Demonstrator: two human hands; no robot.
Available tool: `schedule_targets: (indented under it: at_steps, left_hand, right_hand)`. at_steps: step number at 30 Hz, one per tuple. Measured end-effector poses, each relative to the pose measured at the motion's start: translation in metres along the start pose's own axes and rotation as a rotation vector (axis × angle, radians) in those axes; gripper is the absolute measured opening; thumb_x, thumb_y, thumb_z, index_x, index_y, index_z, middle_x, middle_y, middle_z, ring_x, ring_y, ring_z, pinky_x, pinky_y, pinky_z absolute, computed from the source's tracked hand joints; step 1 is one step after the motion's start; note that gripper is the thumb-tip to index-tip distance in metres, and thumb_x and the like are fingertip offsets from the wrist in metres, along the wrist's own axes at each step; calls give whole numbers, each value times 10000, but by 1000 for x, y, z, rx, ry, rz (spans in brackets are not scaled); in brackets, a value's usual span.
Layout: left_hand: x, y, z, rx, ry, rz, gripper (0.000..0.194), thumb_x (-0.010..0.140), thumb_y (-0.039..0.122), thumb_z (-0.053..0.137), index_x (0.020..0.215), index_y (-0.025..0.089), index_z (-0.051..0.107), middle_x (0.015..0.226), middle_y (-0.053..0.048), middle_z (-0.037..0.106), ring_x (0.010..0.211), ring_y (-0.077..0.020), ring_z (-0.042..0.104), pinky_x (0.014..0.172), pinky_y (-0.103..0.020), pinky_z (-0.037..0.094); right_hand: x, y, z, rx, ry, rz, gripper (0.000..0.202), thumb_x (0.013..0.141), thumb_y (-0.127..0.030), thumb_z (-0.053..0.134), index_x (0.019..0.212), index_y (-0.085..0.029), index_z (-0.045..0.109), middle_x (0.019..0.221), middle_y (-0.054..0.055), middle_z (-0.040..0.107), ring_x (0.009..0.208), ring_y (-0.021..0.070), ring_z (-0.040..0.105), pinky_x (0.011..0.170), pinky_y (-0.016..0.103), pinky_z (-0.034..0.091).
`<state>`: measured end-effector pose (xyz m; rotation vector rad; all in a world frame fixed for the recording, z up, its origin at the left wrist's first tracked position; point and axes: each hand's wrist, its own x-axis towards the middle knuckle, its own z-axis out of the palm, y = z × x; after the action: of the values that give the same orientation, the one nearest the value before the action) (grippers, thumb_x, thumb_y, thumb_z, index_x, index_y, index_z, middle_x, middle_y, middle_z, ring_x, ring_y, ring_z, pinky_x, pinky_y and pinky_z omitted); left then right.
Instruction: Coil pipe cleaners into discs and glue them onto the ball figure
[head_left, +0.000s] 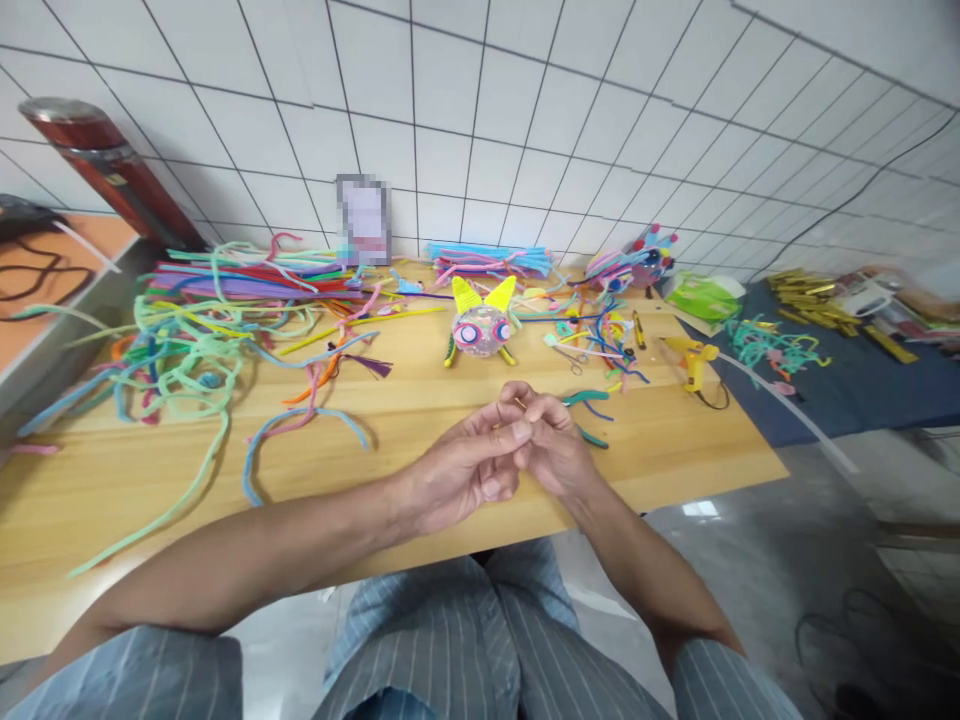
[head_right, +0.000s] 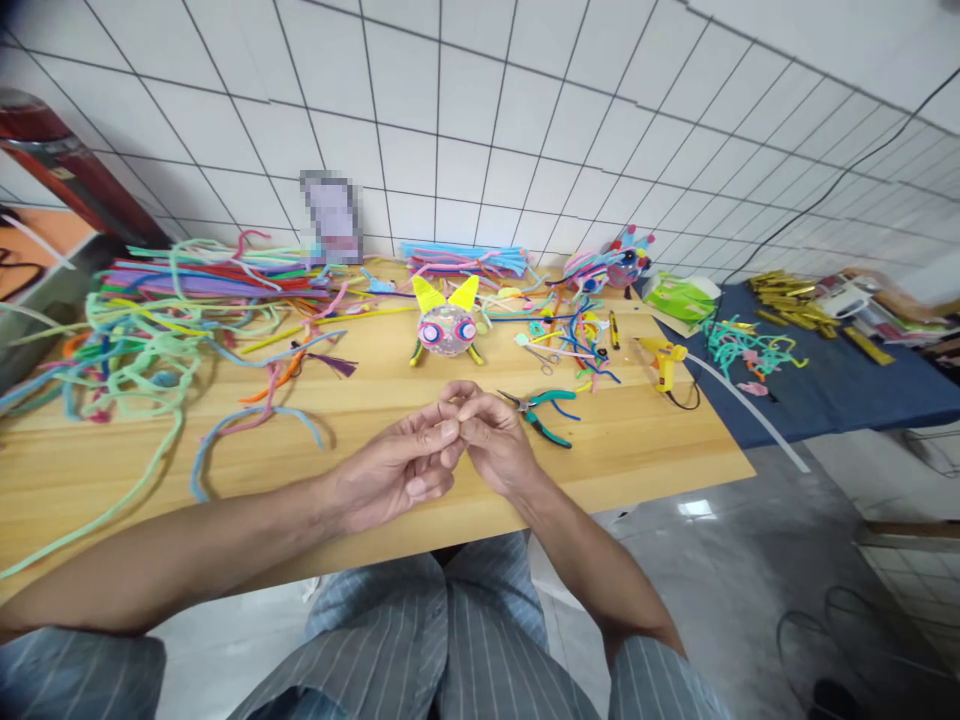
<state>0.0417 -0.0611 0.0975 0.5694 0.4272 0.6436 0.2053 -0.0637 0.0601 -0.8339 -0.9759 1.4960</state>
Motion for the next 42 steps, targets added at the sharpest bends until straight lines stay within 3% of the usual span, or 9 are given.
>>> schedule_targets:
  at_steps: [9, 15, 20, 26, 30, 36, 42]
  left_hand:
    - [-1, -1, -2, -67, 0, -3, 425, 749, 359, 948, 899, 184, 591, 660, 65, 631, 352, -13, 451, 401, -138, 412]
    - [-1, -1, -1, -39, 27, 3, 454, 745, 413, 948, 890, 176, 589, 667, 65, 616, 364, -12, 460, 404, -136, 427]
    - [2, -1, -3, -29, 50, 16, 459, 749, 411, 945, 921, 183, 585, 674, 66, 619, 365, -11, 456, 402, -130, 419]
    - [5, -1, -8, -46, 57, -16, 428, 736, 350, 931, 931, 192, 584, 646, 67, 623, 361, -24, 458, 411, -140, 437]
    - [6, -2, -7, -27, 70, -2, 423, 769, 380, 924, 927, 178, 587, 668, 68, 616, 377, -14, 471, 419, -131, 429]
    - [8, -3, -6, -30, 69, 9, 454, 747, 387, 943, 928, 169, 588, 666, 68, 635, 381, -10, 476, 418, -116, 429]
    - [10, -6, -9, -24, 109, -25, 448, 714, 348, 931, 941, 182, 582, 644, 67, 635, 368, -27, 471, 396, -127, 406]
  right_hand:
    - [0, 6, -2, -80, -21, -51, 421, 740, -563, 928, 729, -252, 645, 1176, 32, 624, 857, 134, 664, 779, 326, 641]
    - [1, 8, -5, -9, -43, -27, 338, 773, -483, 922, 763, -257, 672, 1174, 23, 621, 775, 96, 633, 531, 191, 542]
    - [4, 10, -5, 4, -23, -10, 335, 759, -460, 938, 754, -255, 672, 1176, 22, 634, 808, 105, 643, 615, 223, 593]
    - [6, 12, -8, 66, -43, 14, 319, 732, -436, 954, 754, -240, 703, 1147, 45, 637, 814, 121, 662, 484, 175, 538]
    - [7, 16, -10, 130, -48, -21, 261, 767, -373, 943, 776, -227, 727, 1148, 38, 663, 833, 94, 665, 574, 156, 569]
    - [6, 20, -13, 148, -93, -39, 176, 818, -349, 913, 827, -252, 766, 1157, 19, 674, 705, 50, 620, 511, 129, 536]
    - [6, 21, -16, 150, -100, -42, 179, 806, -344, 919, 809, -252, 766, 1159, 29, 673, 789, 86, 673, 568, 172, 598]
